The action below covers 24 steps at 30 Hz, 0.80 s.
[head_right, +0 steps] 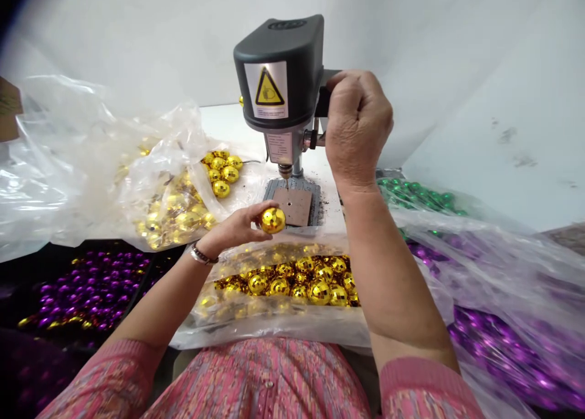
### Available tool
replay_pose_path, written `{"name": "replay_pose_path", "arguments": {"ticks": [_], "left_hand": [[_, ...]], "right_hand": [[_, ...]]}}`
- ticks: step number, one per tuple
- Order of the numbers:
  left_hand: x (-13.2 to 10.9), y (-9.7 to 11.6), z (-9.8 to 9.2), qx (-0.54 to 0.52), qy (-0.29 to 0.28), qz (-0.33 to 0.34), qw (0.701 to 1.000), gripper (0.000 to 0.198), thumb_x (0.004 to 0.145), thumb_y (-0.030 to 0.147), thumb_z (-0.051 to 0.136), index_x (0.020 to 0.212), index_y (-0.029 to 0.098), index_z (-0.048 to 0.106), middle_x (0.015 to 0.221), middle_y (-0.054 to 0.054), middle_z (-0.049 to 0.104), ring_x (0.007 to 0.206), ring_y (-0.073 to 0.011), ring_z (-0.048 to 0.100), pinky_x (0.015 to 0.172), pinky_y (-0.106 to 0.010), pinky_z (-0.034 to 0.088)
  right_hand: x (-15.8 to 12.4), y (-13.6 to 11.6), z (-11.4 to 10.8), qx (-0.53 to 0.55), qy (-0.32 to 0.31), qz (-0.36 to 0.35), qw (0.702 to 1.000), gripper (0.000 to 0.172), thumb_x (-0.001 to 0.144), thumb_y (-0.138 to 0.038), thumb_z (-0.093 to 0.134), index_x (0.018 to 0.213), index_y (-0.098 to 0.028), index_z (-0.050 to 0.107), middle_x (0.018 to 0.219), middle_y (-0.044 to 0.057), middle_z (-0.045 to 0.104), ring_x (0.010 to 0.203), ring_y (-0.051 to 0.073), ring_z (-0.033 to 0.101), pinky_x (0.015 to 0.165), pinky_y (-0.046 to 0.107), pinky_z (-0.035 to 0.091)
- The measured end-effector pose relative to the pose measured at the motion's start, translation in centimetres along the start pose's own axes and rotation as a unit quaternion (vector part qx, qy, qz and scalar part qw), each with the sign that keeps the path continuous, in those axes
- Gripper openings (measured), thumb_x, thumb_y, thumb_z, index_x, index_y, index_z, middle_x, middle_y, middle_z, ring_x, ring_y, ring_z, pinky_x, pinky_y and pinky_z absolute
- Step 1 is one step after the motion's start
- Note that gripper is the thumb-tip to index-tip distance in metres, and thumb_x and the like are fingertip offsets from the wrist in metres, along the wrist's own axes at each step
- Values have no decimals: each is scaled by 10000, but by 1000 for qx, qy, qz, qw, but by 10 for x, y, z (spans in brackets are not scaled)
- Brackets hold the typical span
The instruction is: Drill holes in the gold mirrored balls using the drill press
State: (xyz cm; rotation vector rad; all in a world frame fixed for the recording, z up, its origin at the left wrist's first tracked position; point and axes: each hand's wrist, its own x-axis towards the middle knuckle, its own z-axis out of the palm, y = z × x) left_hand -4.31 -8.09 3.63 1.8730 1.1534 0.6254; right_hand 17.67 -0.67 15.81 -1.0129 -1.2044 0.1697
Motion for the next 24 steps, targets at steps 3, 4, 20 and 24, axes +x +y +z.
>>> {"name": "replay_pose_path", "arguments": {"ticks": [3,4,20,24], "left_hand": [[-6,3,-9,13,-68,18,997,804,665,296,851,1433,278,612,1242,-84,735,906,-186,661,844,-314,547],[-3,2,-14,29,-57,10,998,794,685,320,848,1440,270,606,1208,-88,744,883,-184,656,828,-314,545],[44,-67,-84,477,117,-298,818,377,774,206,708,1135,111,653,1135,-241,706,1119,-415,624,965,-523,440],[44,-45,-78,274,134,-206,930,445,749,304,745,1154,148,644,967,-124,713,902,-263,652,840,-374,509]], "right_hand": [[0,2,-1,0,-3,-19,1000,371,947,-138,363,837,-113,716,794,20,677,624,48,507,745,248,457],[-1,3,-2,1,-2,-27,1000,368,943,-142,372,836,-112,723,768,12,668,606,44,496,724,248,451],[-10,3,-12,15,-35,-64,997,387,976,-234,371,850,-137,725,717,-33,621,604,18,483,699,228,409],[-11,2,-12,7,-37,-63,997,403,972,-236,352,839,-127,717,636,-36,528,590,25,464,704,225,406]]}}
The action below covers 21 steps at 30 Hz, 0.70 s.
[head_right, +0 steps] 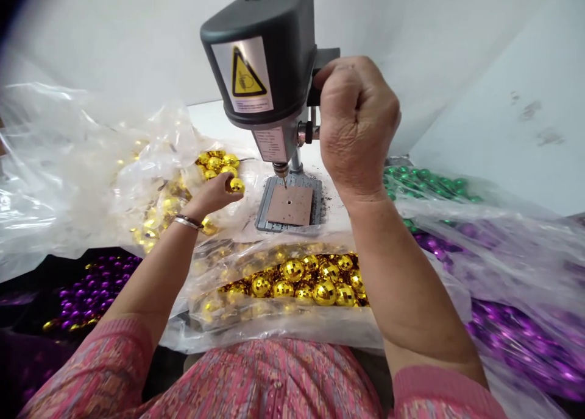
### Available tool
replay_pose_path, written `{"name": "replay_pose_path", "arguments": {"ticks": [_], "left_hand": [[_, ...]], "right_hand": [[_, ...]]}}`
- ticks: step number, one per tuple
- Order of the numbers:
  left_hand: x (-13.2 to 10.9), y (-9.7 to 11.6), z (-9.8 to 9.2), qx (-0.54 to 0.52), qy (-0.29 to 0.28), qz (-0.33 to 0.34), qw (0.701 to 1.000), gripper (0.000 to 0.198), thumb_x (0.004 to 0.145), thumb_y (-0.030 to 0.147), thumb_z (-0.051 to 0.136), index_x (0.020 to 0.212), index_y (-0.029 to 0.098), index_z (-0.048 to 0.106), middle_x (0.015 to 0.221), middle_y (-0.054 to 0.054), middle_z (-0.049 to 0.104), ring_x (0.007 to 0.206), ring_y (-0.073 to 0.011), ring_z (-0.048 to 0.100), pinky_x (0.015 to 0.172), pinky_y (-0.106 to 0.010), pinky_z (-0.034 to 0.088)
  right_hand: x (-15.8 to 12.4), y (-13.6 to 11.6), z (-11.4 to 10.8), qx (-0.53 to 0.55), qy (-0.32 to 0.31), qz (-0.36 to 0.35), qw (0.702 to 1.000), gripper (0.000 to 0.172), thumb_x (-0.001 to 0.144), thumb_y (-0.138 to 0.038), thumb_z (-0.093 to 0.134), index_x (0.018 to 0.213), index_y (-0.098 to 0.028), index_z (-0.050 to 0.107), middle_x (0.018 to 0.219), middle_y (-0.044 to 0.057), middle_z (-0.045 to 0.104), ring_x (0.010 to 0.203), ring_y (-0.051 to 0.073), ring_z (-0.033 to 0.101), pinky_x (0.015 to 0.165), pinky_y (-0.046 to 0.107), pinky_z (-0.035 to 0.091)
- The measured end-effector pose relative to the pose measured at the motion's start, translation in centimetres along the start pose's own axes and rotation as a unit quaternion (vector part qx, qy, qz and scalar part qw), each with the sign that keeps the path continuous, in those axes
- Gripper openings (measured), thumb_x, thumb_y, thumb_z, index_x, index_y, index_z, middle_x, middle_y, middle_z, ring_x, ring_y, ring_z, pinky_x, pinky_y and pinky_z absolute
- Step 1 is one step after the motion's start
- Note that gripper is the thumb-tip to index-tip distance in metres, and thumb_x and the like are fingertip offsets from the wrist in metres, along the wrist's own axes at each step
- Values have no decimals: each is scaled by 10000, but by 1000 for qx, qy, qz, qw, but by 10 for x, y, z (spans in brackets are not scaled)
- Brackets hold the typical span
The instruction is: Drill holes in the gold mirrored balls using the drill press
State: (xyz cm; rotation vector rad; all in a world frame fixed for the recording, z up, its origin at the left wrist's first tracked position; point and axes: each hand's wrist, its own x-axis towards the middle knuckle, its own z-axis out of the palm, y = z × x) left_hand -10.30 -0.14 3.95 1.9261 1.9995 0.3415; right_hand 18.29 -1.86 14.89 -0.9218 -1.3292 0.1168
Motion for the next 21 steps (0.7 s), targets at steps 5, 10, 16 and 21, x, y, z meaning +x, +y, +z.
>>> {"name": "replay_pose_path", "arguments": {"ticks": [5,10,16,21], "left_hand": [[-22,32,5,-405,-193,36,893,630,881,498,615,1446,244,507,1037,-93,710,787,-185,690,735,-332,548],[-24,48,34,-544,-226,-19,807,621,820,451,713,1387,267,539,1093,-88,713,732,-143,671,669,-286,535],[-14,63,55,-516,-194,-45,833,499,763,340,783,1207,208,597,972,-27,705,686,-91,654,601,-196,486],[-12,74,64,-444,-129,-35,886,472,803,303,750,1225,159,597,766,20,633,532,-58,519,472,-178,340]], "right_hand": [[5,-3,3,0,10,2,1000,360,948,-215,385,768,-130,685,608,-29,482,572,50,419,720,241,418],[22,-12,8,-13,4,80,997,343,951,-137,413,643,-148,563,572,-48,429,585,61,384,676,250,339],[32,-19,8,-44,-28,143,988,389,989,-133,404,618,-178,512,611,-40,418,653,76,408,719,268,335],[31,-23,6,-31,-53,152,986,392,990,-124,400,611,-167,491,628,-40,420,671,64,413,737,254,331]]}}
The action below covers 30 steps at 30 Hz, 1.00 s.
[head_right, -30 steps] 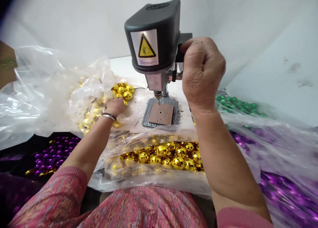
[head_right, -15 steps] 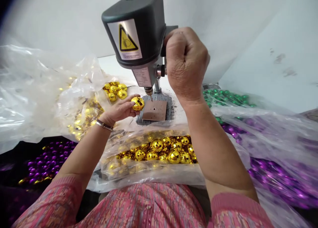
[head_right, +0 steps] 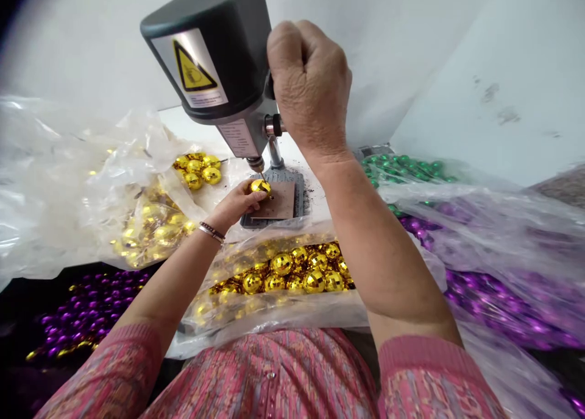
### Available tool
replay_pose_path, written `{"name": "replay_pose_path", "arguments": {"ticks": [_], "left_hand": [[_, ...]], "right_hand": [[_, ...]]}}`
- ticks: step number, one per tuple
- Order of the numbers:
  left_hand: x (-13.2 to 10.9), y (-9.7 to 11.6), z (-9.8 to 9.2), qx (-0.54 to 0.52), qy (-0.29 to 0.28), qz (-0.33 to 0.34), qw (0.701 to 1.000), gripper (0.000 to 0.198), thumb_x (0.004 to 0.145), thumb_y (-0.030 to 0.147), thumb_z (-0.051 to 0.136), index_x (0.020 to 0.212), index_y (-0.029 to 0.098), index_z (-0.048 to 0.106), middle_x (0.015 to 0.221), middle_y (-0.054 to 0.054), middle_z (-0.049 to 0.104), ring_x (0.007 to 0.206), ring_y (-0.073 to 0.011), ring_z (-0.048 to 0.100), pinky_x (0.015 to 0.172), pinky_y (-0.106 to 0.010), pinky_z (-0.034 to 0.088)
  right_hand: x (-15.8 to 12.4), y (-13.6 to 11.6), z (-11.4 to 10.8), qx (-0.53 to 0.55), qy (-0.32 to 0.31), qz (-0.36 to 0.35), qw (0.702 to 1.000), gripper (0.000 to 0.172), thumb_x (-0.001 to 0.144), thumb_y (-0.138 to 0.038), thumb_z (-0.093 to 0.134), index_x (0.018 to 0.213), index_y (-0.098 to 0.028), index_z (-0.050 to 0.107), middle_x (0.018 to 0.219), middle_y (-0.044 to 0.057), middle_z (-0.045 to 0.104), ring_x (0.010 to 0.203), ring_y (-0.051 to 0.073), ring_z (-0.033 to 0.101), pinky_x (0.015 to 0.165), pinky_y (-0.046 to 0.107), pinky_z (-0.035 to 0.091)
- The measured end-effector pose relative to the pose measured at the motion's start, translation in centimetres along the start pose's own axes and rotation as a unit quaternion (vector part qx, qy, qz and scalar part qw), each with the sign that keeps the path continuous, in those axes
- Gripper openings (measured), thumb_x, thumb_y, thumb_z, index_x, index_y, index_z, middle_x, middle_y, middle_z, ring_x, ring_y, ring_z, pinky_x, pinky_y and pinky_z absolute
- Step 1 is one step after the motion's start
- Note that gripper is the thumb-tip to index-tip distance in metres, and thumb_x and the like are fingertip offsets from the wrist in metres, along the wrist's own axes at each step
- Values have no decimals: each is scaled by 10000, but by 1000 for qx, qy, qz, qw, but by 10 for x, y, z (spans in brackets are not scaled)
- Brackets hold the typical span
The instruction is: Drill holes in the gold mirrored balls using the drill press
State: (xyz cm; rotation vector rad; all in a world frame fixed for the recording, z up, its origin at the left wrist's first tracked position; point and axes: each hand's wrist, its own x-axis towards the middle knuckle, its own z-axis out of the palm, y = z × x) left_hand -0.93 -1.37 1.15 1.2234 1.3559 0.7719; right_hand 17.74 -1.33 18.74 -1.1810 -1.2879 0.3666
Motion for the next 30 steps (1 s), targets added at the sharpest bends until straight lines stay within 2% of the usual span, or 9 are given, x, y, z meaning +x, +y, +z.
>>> {"name": "replay_pose_path", "arguments": {"ticks": [4,7,11,15,19,25,30], "left_hand": [[4,-2,5,46,26,20,998,599,748,269,804,1303,154,611,833,-3,663,595,-79,545,565,-203,439],[4,-1,8,105,51,52,992,663,690,243,847,1316,163,645,977,-38,714,807,-144,639,764,-261,534],[-2,3,15,201,68,87,973,710,691,189,841,1369,145,638,1077,-46,747,970,-198,671,932,-307,535],[-5,3,20,237,76,113,962,704,704,147,818,1384,141,634,1179,-52,746,1033,-207,680,974,-298,528],[1,-1,19,213,47,100,971,779,676,138,818,1425,116,605,1165,-66,754,1040,-221,689,987,-315,530],[10,-15,20,145,44,106,983,857,651,165,816,1471,124,571,1203,-90,747,1046,-231,680,982,-353,532],[11,-20,20,128,42,112,984,853,633,179,820,1455,148,592,1186,-61,754,1002,-200,677,970,-324,522]], "right_hand": [[0,-1,0,12,1,-2,1000,385,994,-123,391,625,-149,500,610,-56,400,649,47,393,715,232,326],[0,0,0,16,2,0,1000,374,997,-170,413,636,-135,508,606,-68,390,648,33,388,712,212,326],[0,3,0,17,2,-9,1000,365,992,-213,448,646,-122,521,608,-73,381,656,23,393,723,198,330],[-1,3,-2,15,0,-9,1000,364,993,-226,469,648,-125,523,618,-67,398,662,27,404,725,206,334],[-4,7,-2,11,-1,-30,999,347,999,-197,444,662,-148,508,616,-59,390,642,42,388,696,220,334],[-25,25,-6,55,30,-141,988,285,877,-265,459,785,-95,669,624,-39,502,584,32,409,654,201,372],[-45,32,-14,-22,6,-159,987,289,831,-204,455,931,-121,713,678,-32,565,567,37,391,653,194,396]]}}
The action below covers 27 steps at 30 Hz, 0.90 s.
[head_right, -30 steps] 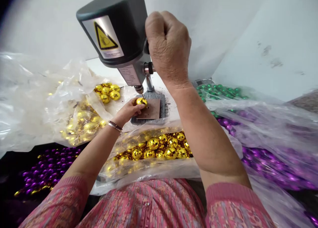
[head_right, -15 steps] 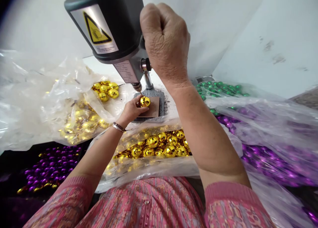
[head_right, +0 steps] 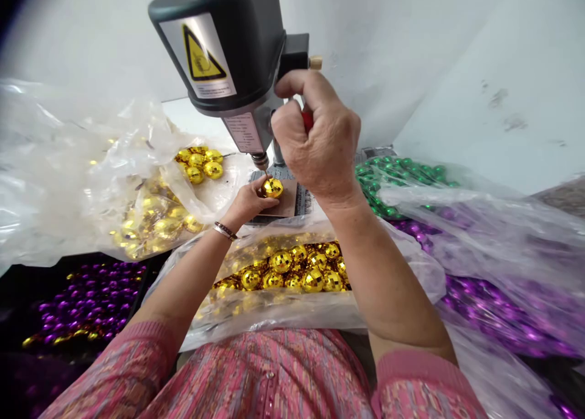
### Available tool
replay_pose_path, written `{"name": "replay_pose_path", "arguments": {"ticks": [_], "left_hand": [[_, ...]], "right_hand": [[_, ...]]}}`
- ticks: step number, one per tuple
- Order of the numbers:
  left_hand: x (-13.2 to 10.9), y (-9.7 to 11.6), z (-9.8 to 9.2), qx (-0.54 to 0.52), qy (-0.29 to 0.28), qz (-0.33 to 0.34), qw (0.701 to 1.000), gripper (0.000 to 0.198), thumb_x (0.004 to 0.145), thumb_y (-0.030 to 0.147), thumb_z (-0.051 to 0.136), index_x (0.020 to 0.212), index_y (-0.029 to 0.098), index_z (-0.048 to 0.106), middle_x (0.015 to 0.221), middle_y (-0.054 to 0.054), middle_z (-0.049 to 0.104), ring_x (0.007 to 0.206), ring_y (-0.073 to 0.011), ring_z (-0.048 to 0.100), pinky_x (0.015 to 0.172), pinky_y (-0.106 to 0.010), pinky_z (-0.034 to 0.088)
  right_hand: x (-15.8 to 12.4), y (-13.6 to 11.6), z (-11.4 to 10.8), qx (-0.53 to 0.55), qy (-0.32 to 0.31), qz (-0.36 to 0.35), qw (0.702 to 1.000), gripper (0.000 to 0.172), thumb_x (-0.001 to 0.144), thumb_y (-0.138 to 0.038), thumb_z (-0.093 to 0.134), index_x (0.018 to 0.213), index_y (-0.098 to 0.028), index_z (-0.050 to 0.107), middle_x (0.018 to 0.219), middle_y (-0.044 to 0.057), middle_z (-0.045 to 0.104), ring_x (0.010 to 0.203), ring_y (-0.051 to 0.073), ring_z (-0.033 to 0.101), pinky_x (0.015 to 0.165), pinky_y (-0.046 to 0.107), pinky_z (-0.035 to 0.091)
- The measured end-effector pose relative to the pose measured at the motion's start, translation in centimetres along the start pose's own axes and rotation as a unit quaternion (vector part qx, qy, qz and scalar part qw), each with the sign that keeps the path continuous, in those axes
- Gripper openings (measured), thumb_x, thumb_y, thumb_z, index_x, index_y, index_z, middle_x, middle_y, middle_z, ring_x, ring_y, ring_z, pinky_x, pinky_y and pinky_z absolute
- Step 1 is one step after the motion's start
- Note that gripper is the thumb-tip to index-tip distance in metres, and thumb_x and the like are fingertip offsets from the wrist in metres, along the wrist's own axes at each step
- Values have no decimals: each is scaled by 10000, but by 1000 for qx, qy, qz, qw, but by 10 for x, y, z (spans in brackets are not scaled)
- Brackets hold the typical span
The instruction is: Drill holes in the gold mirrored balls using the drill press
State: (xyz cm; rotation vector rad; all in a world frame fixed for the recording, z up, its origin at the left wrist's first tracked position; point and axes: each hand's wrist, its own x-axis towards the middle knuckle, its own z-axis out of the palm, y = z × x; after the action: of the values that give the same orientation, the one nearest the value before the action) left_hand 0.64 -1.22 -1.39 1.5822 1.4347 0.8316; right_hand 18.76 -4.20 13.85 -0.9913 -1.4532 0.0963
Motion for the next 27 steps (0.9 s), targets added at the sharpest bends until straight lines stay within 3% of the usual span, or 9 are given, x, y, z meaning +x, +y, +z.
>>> {"name": "replay_pose_path", "arguments": {"ticks": [4,10,19,27], "left_hand": [[0,-1,0,-11,3,6,1000,837,634,176,811,1443,142,599,1149,-45,762,964,-184,679,925,-297,527],[0,0,0,-23,-4,16,1000,826,618,189,833,1417,152,625,1114,-28,764,930,-180,667,900,-285,532],[-8,7,0,-5,1,6,1000,803,677,182,801,1450,153,588,1207,-45,750,1022,-193,668,988,-312,513],[-6,-3,3,-44,2,1,999,829,654,193,833,1445,157,587,1155,-50,758,976,-200,684,920,-308,533]], "right_hand": [[-15,7,-2,-45,-15,-32,998,264,864,-164,453,995,-176,682,717,-12,577,617,71,469,759,245,478],[-37,25,4,-57,-14,-83,995,324,910,-188,410,1133,-186,645,851,29,635,868,137,631,929,339,542],[-53,36,7,-135,14,-86,987,428,976,-342,321,1126,-231,706,938,52,693,805,148,614,828,349,543],[-66,50,14,-97,50,-96,989,405,946,-303,351,1130,-252,708,841,49,673,736,152,571,787,342,520]]}}
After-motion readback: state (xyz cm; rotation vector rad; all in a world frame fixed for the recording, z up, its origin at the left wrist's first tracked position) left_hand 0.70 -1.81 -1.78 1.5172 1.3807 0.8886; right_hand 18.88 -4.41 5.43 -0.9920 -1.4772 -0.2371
